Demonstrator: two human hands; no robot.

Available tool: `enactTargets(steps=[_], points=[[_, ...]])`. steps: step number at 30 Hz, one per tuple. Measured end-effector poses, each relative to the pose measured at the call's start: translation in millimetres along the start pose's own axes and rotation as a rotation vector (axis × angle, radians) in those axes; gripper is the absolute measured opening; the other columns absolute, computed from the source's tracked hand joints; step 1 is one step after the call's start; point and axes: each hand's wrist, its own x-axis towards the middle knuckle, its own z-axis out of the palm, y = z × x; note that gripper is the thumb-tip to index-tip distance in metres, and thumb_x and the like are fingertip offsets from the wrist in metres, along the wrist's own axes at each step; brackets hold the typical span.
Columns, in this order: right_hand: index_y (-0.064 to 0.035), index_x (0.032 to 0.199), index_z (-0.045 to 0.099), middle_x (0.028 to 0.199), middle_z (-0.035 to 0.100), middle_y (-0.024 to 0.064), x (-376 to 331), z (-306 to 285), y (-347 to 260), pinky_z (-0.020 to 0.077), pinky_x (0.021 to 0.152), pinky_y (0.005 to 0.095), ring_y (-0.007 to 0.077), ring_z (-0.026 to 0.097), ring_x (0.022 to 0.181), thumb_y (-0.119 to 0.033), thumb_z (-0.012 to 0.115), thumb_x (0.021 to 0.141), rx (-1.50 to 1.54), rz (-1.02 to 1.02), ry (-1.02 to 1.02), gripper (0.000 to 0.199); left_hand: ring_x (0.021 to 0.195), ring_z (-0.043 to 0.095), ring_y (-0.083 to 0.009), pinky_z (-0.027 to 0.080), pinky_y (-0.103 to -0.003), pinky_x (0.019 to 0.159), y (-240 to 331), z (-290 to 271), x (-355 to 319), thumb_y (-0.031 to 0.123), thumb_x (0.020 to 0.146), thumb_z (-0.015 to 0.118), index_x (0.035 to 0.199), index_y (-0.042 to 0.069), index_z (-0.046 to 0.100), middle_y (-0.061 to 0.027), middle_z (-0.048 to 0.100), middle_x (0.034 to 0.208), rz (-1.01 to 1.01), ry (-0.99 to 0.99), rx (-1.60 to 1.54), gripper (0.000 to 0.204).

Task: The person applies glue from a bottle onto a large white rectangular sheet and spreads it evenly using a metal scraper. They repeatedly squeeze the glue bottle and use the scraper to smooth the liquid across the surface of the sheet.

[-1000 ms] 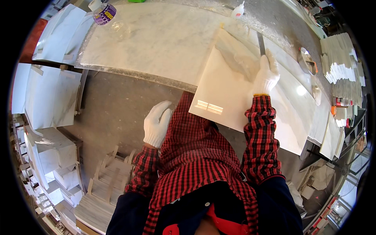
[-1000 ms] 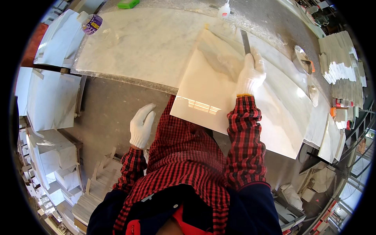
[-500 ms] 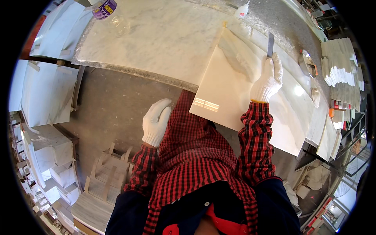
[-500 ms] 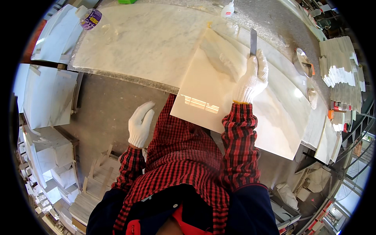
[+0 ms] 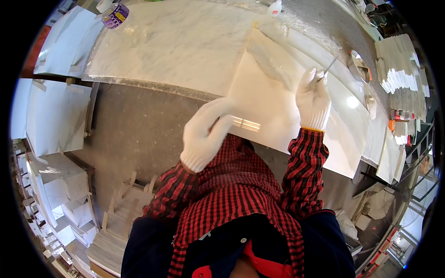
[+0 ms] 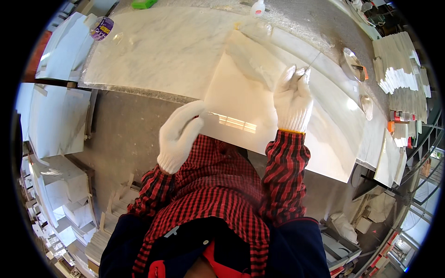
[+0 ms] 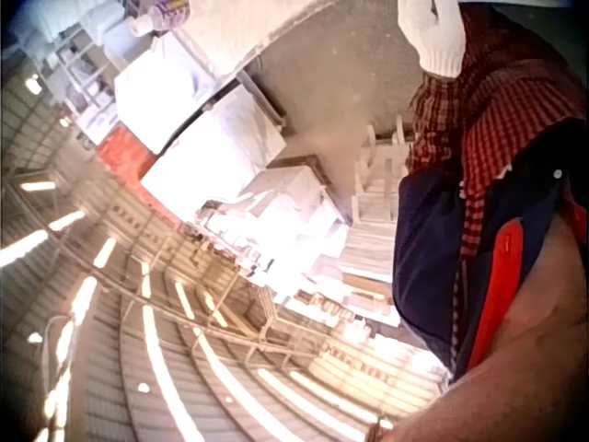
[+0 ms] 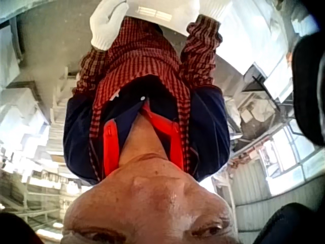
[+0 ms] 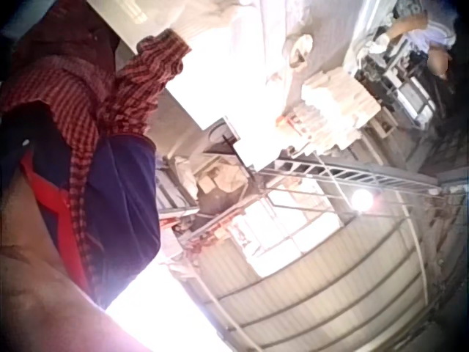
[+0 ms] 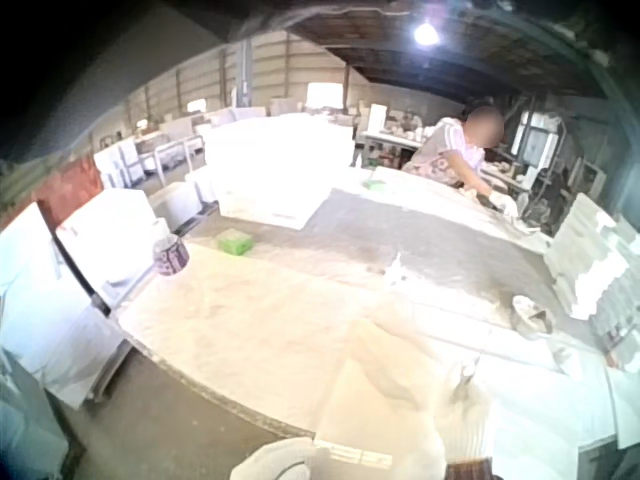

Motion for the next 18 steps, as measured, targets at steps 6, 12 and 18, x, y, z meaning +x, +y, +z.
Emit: enactTargets(steps=[6,12,18], points=[[-0.0018,0.138,0.054,0.116,0.066,0.0060,-82,63,66,0.0494,0.107,0.0327,0.0180,0.061,0.117,-0.012,0.051,0.109,-0.283,0.128,-0.231,0.031,0.094,0.070,-0.0198,0.054,-0.034,0.081,40,35,50,0.042,0.099,0.065,0.117,-0.004,0.068,-0.0183,0.074,0.104,-0.270,-0.259,0.197,0.050],[-0.0026,0.134,0.066,0.109,0.069,0.0059,-122,96,108,0.0554,0.084,0.0302,0.0157,0.067,0.093,-0.017,0.062,0.101,-0.742,0.176,-0.219,0.036,0.073,0.070,-0.0345,0.052,-0.044,0.066,12,0,23,0.038,0.107,0.046,0.101,-0.001,0.068,-0.0232,0.067,0.077,-0.123,-0.065,0.434,0.045],[-0.0029,0.112,0.074,0.102,0.071,0.0069,-105,63,130,0.0540,0.074,0.0308,0.0155,0.068,0.090,-0.022,0.071,0.095,-1.398,-0.222,0.237,0.025,0.052,0.053,-0.0089,0.042,-0.028,0.050,21,-5,-23,0.040,0.107,0.054,0.077,0.000,0.067,-0.0032,0.059,0.059,-0.471,0.113,0.201,0.052]])
